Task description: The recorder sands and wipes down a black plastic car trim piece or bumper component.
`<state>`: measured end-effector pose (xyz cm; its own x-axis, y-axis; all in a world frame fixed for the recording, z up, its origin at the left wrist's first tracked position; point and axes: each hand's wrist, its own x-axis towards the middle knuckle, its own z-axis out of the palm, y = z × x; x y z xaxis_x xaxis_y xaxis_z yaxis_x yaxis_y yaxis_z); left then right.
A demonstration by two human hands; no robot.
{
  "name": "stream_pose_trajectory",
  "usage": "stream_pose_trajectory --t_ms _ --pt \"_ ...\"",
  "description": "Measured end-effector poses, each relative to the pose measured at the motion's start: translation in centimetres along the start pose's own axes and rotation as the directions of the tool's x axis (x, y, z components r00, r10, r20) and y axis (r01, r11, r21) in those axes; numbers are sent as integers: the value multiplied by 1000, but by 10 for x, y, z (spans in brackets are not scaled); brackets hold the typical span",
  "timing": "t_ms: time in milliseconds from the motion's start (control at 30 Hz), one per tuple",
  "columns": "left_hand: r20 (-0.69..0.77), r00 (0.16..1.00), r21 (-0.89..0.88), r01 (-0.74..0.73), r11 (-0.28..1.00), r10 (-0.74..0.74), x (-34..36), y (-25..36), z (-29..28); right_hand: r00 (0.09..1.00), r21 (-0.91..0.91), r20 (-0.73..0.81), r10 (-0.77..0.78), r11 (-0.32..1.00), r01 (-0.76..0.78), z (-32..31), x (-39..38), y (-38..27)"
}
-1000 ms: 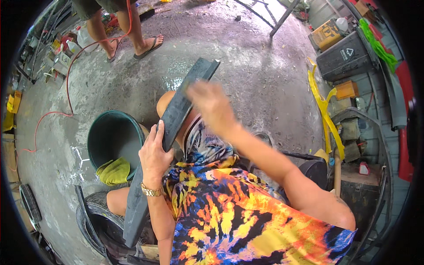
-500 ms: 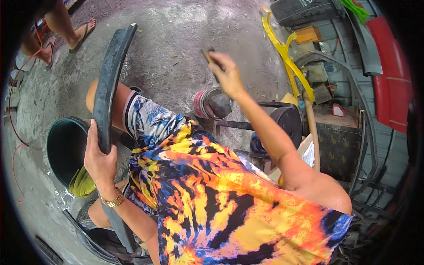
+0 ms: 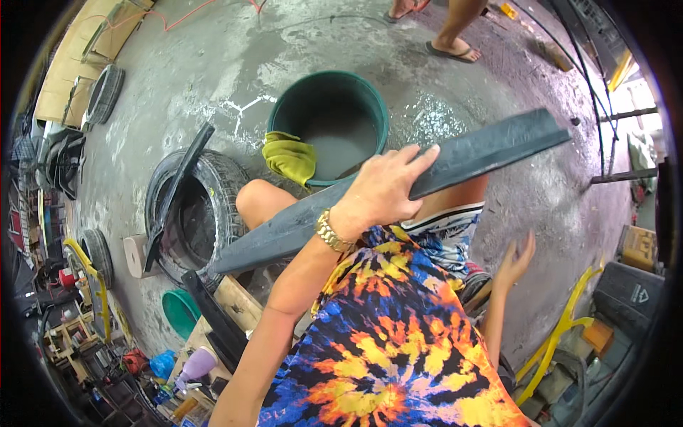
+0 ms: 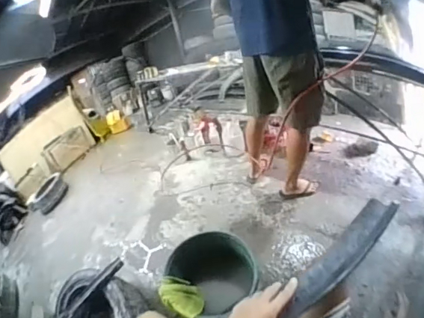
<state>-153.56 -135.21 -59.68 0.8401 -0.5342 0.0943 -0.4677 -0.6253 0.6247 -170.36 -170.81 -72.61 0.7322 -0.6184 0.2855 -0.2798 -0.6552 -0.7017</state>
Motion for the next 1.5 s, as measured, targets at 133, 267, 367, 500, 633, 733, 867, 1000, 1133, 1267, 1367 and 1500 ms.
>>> stream_pose_trajectory --t_ms 133,267,367,500,633,733,867,1000,1133,1267,1367,1500 --pt "-176 983 -88 29 996 -44 9 3 -37 890 331 362 -279 931 157 68 41 -175" --pt "-235 967 -96 74 993 -95 12 -12 -41 870 884 413 -268 349 -312 171 12 -218" --pt "-206 974 -72 84 994 -98 15 -15 -34 941 649 46 -335 726 227 116 51 -265" --pt "-237 971 -58 -40 997 25 14 -37 2 567 494 -12 -823 489 719 75 61 -304" --pt "-175 977 36 -116 993 121 13 -44 12 405 256 257 -878 466 847 123 59 -303" --pt "-72 997 -144 21 989 -32 25 -25 7 402 161 296 -866 460 873 132 84 -287" --pt "18 980 -141 198 970 -198 25 -8 9 361 42 314 -878 392 919 114 121 -268" --pt "-114 992 34 -54 998 57 23 -7 13 397 -72 297 -868 395 916 100 180 -239" --pt "-75 997 37 -24 999 27 12 -5 12 620 -476 286 -731 453 754 62 280 -193" --pt "53 997 -102 -54 993 60 12 -12 14 857 -287 -197 -476 864 414 -5 299 -120" --pt "131 991 -267 -3 964 39 18 -20 18 994 88 77 -74 994 67 6 221 -7" --pt "305 952 -296 123 947 -29 22 -11 10 588 -82 710 387 875 -476 63 21 106"
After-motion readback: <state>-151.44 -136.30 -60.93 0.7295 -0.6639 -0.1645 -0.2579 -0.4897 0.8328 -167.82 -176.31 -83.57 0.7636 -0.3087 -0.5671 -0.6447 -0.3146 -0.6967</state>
